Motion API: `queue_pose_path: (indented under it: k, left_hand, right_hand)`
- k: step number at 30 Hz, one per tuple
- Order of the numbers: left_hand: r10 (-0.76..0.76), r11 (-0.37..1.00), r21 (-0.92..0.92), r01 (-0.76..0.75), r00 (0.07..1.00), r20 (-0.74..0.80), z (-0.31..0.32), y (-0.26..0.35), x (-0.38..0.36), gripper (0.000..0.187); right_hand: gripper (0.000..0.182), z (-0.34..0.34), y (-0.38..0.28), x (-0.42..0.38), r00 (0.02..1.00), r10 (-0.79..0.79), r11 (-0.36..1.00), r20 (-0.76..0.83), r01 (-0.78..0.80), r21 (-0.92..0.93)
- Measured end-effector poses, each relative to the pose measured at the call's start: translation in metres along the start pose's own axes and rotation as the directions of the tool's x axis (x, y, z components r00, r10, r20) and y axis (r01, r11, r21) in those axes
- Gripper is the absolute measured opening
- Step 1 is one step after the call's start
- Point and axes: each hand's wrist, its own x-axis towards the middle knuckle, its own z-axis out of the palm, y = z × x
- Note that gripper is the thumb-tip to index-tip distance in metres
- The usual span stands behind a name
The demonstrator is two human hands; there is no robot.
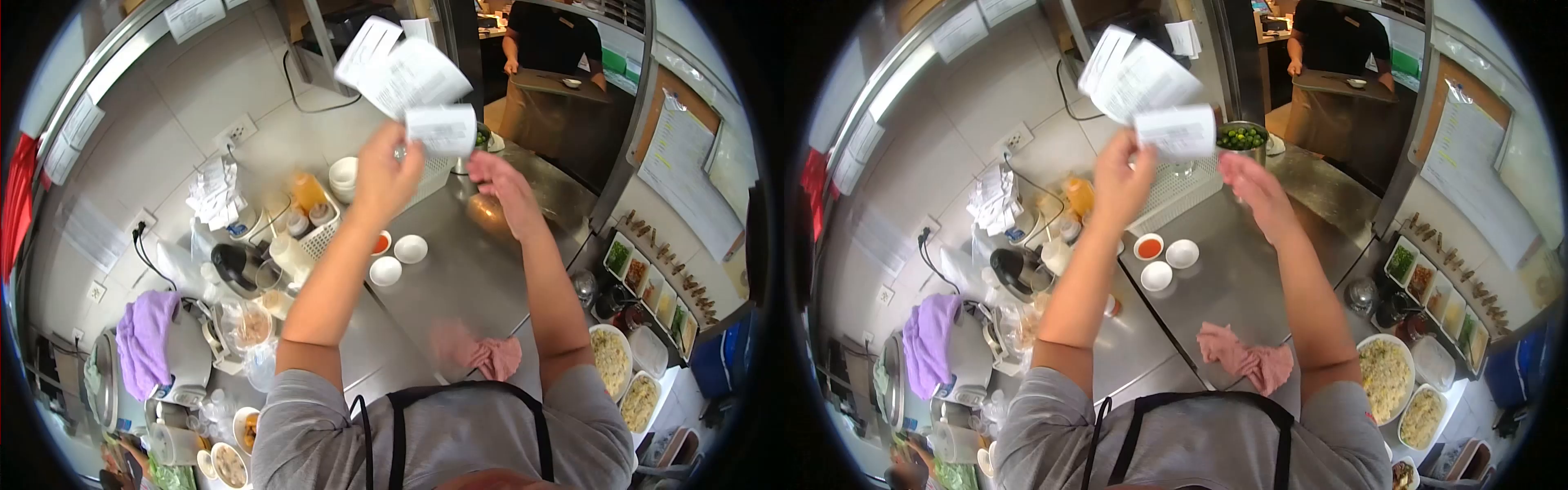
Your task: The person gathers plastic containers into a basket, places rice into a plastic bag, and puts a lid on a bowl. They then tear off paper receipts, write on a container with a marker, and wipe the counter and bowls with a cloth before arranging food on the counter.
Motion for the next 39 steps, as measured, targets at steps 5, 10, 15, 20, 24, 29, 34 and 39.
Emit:
queue_pose_path:
  k: [5, 10, 15, 20, 24, 29, 34, 39]
  left_hand:
    - [-0.298, 0.876, -0.363, 0.317, 0.948, 0.108, -0.002, -0.004, -0.086, 0.023]
    - [-0.559, 0.688, -0.553, 0.469, 0.829, 0.007, -0.057, 0.006, -0.122, 0.034]
    - [-0.617, 0.679, -0.614, 0.403, 0.766, -0.180, -0.134, 0.004, -0.119, 0.036]
    - [-0.529, 0.781, -0.482, 0.397, 0.831, -0.172, -0.199, 0.019, -0.130, 0.036]
    - [-0.527, 0.830, -0.175, 0.530, 0.847, 0.066, -0.231, 0.034, -0.143, 0.040]
    - [-0.614, 0.790, 0.142, 0.597, 0.770, 0.175, -0.257, 0.043, -0.157, 0.043]
    - [-0.691, 0.695, -0.350, 0.628, 0.719, -0.081, -0.296, 0.019, -0.182, 0.043]
    - [-0.613, 0.719, -0.622, 0.310, 0.704, -0.358, -0.333, 0.029, -0.154, 0.040]
  right_hand:
    - [0.028, 0.050, -0.019, -0.003, 0.968, 0.165, 0.982, 0.190, -0.180, 0.062]
    - [0.025, 0.090, -0.021, -0.015, 0.842, 0.397, 0.915, 0.366, -0.392, -0.092]
    - [0.024, 0.141, -0.014, -0.009, 0.754, 0.425, 0.904, 0.500, -0.326, -0.277]
    - [0.031, 0.192, 0.009, 0.008, 0.720, 0.333, 0.934, 0.608, -0.166, -0.316]
    - [0.035, 0.251, -0.025, 0.030, 0.787, 0.129, 0.974, 0.604, 0.014, -0.226]
    - [0.020, 0.306, -0.039, 0.023, 0.621, 0.216, 0.975, 0.753, -0.102, -0.196]
    - [0.013, 0.326, -0.030, 0.010, 0.667, 0.242, 0.963, 0.705, -0.256, -0.088]
    - [0.013, 0.346, -0.013, 0.013, 0.753, 0.171, 0.985, 0.635, -0.148, -0.089]
